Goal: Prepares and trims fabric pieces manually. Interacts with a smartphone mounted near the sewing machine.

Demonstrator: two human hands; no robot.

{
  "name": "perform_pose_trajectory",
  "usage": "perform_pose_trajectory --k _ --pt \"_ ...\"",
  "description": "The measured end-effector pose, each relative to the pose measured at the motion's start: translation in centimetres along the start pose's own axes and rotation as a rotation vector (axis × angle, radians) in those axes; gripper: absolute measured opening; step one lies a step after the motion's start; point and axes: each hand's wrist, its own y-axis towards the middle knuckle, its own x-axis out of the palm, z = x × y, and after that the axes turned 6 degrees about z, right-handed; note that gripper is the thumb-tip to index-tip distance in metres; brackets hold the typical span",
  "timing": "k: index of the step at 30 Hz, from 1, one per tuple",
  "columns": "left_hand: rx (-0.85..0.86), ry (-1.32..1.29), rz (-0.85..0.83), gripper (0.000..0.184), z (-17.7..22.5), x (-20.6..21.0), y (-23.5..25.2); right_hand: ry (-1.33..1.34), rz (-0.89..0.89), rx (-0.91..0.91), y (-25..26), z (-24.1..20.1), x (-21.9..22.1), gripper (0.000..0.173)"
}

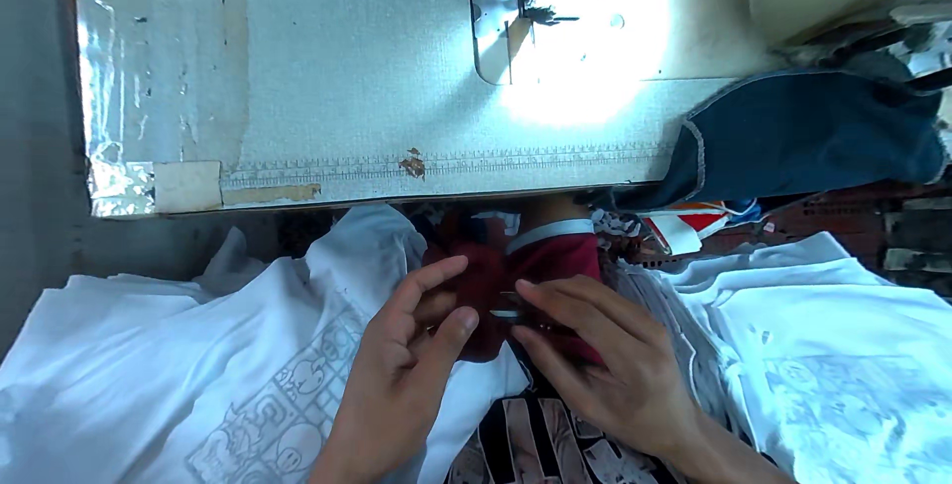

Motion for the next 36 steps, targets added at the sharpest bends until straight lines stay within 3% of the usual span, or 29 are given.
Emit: perform_pose_trajectory --k 11,13,17,20,25,31,33,36 --pt "0.019 0.058 0.0 0.036 0.0 0.4 -0.1 -0.254 0.007 -0.098 0.1 -0.7 0.0 0.029" --pt "0.009 0.034 -0.009 0.036 -0.1 0.3 0.0 -0.171 0.004 -0.076 0.1 -0.4 0.1 0.029" --pt "0.001 -0.006 -0.018 0.038 -0.2 0.2 0.1 0.249 -0.078 0.096 -0.1 0.2 0.7 0.035" --pt "0.016 0.064 0.028 0.037 -0.1 0.5 0.1 0.332 -0.077 0.171 -0.4 0.3 1.5 0.037" --pt "0.096 0.243 0.067 0.038 -0.4 0.6 0.2 0.246 -0.069 0.185 -0.7 0.2 2.3 0.033" --pt "0.073 0.147 0.031 0.034 -0.9 0.6 0.4 -0.372 -0.014 -0.062 -0.6 0.2 3.5 0.032" --pt "0.062 0.216 0.03 0.032 -0.8 0.4 0.4 -0.367 -0.027 -0.075 -0.3 0.2 3.4 0.031" --pt "0.056 0.27 0.048 0.032 -0.8 0.5 0.3 -0.127 -0.092 0.038 -0.1 0.3 3.2 0.03"
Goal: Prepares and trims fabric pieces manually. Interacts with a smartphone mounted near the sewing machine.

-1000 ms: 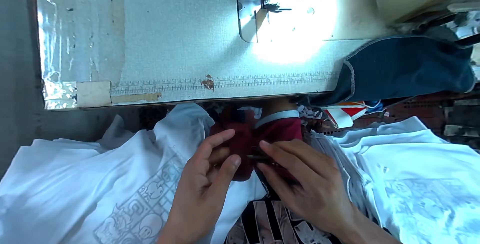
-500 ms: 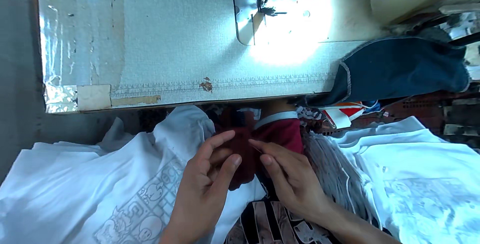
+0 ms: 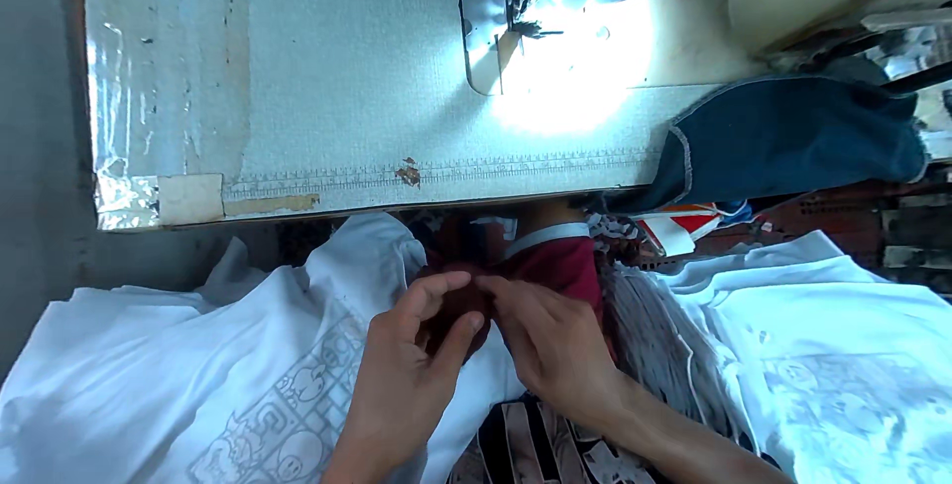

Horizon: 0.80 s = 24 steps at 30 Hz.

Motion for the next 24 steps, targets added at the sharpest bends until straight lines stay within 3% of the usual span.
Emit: perform_pose_trajectory --k 3,5,8,15,20,24 --pt "-0.007 -0.009 -0.013 0.032 0.0 0.0 -0.1 0.338 -0.068 0.24 0.2 0.3 -0.4 0.031" --pt "-0.02 -0.017 -0.036 0.033 -0.1 0.0 -0.2 0.396 -0.04 0.328 0.6 0.5 -0.7 0.031" --pt "-0.038 -0.04 -0.05 0.035 -0.3 0.0 -0.1 0.299 0.024 0.253 1.0 0.7 -1.3 0.032" --pt "-0.009 -0.061 -0.067 0.039 -0.3 0.1 -0.2 0.473 -0.025 0.264 1.6 1.2 -2.7 0.022" --pt "0.025 0.016 -0.066 0.041 -0.4 0.1 -0.3 0.331 -0.057 0.121 1.8 1.2 -2.4 0.025" --pt "0.063 0.12 -0.07 0.041 -0.7 0.1 -0.3 0.153 -0.086 -0.036 2.4 1.0 -2.5 0.016"
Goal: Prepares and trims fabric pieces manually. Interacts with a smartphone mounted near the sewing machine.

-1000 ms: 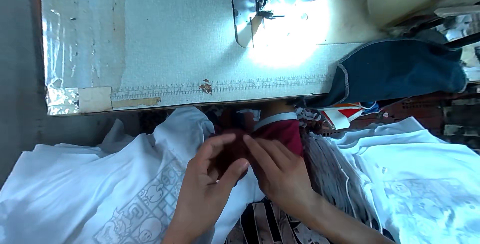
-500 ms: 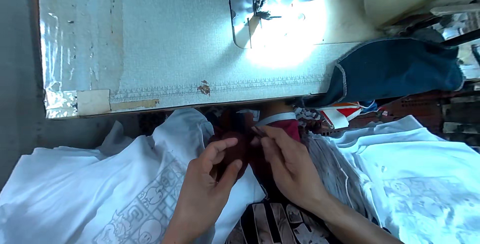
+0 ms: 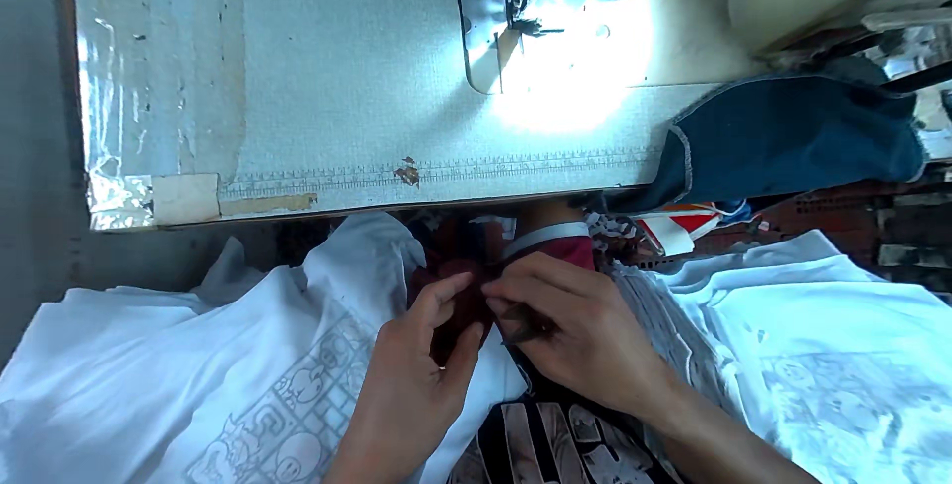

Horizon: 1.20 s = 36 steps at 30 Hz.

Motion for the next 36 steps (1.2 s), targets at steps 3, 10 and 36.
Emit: perform_pose_trajectory --k 3,10,36 --pt "0.009 0.041 -0.011 0.04 0.2 0.1 -0.1 -0.153 -0.03 -0.109 0.6 0.0 0.1 0.014" --pt "0.014 0.069 -0.022 0.038 -0.1 -0.4 0.1 0.455 -0.161 -0.01 0.0 -1.4 0.4 0.014" --pt "0.043 -0.21 -0.041 0.044 0.8 -1.7 -0.2 -0.139 -0.018 0.01 -0.8 -2.2 -1.9 0.03"
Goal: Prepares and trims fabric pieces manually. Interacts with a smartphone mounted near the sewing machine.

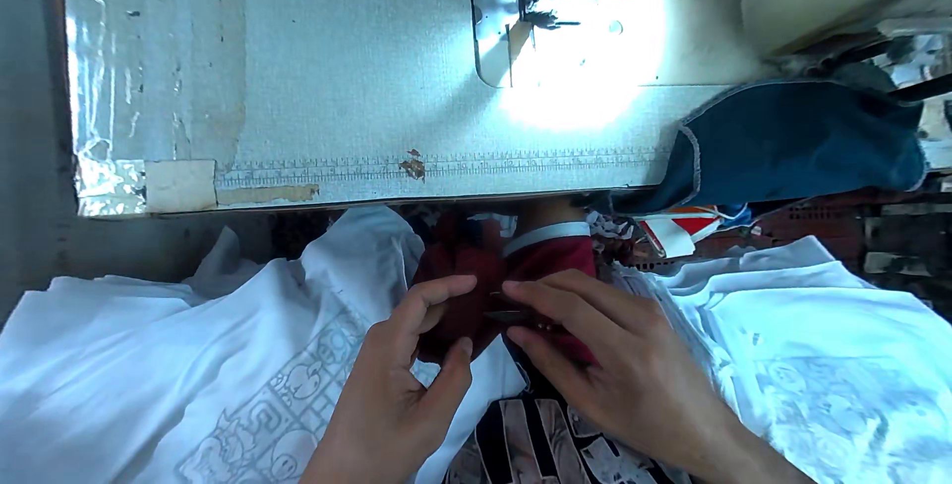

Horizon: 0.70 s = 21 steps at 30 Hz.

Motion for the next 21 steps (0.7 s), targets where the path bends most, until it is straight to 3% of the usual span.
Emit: perform_pose_trajectory --k 5,10,14,21 --pt "0.006 0.021 -0.003 0.045 0.0 0.0 -0.1 -0.071 0.05 0.012 0.2 -0.3 0.3 0.03" --pt "-0.008 0.027 -0.006 0.045 0.0 0.1 -0.1 0.115 0.06 0.11 0.6 -0.1 0.5 0.033" --pt "-0.001 0.078 -0.012 0.045 -0.2 0.2 -0.2 0.104 0.035 0.011 1.0 -0.1 1.3 0.021" --pt "-0.019 0.22 -0.051 0.048 -0.3 0.5 -0.2 -0.218 -0.03 -0.264 1.8 -0.4 1.9 0.013"
